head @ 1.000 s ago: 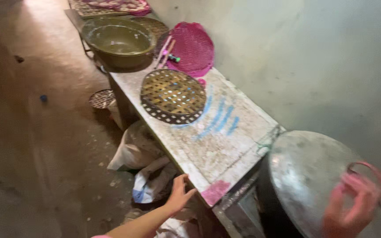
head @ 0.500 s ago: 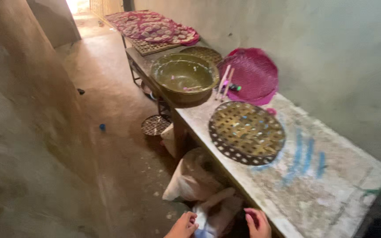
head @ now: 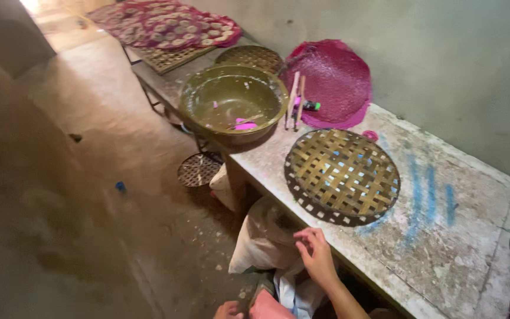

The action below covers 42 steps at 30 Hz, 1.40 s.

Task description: The person extrudes pink paste into spiral coils on a pink mesh-covered tray using a handheld extruder. They repeatedly load paste into the extruder, form coils, and stack completed trays. The person then places a stack of trays into a large steamer pot and covers it.

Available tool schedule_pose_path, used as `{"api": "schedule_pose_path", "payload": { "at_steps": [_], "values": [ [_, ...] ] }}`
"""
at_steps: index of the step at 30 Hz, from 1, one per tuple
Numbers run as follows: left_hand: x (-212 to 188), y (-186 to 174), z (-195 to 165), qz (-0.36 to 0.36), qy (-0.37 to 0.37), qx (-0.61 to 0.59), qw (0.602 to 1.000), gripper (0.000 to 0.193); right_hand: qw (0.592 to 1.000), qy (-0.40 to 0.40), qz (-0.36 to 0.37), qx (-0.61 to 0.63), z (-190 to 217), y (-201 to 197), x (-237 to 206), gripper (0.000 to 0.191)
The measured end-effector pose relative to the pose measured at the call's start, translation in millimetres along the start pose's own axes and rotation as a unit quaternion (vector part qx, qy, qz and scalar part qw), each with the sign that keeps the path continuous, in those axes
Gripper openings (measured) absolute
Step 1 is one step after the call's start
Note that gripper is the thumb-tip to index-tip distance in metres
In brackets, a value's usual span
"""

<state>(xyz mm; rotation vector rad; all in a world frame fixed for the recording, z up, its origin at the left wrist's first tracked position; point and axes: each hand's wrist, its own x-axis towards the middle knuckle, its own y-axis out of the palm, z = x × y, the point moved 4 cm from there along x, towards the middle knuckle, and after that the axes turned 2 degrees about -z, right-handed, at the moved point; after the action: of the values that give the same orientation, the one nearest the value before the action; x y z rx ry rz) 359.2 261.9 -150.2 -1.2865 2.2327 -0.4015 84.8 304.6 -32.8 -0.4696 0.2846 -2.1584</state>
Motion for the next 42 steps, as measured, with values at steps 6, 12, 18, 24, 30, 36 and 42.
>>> {"api": "schedule_pose_path", "payload": {
  "at_steps": [6,12,18,24,30,36,42],
  "values": [
    [90,-40,1,-0.041,0.077,0.118,0.989,0.065,0.865,0.15,-0.363,0.312,-65,-18,70,0.033],
    [186,-73,-33,0.003,0.035,0.107,0.994,0.055,0.72,0.359,-0.362,0.471,-130,-51,105,0.027],
    [275,-133,-40,-0.169,-0.02,-0.048,0.984,0.044,0.754,0.337,-0.441,0.351,-144,-88,99,0.031],
    [403,-243,-98,-0.395,0.105,-0.213,0.888,0.053,0.855,0.015,-0.519,0.011,-77,-93,176,0.045],
    [518,-287,-180,-0.318,0.129,-0.199,0.918,0.09,0.931,0.238,-0.255,0.108,-81,-22,413,0.041],
    [549,-283,-177,-0.137,-0.004,-0.257,0.957,0.063,0.9,0.316,-0.298,0.043,-107,-5,561,0.053],
    [590,-283,-179,-0.047,0.035,-0.403,0.913,0.071,0.788,0.409,-0.46,0.012,-122,-16,581,0.047]
  ]
}}
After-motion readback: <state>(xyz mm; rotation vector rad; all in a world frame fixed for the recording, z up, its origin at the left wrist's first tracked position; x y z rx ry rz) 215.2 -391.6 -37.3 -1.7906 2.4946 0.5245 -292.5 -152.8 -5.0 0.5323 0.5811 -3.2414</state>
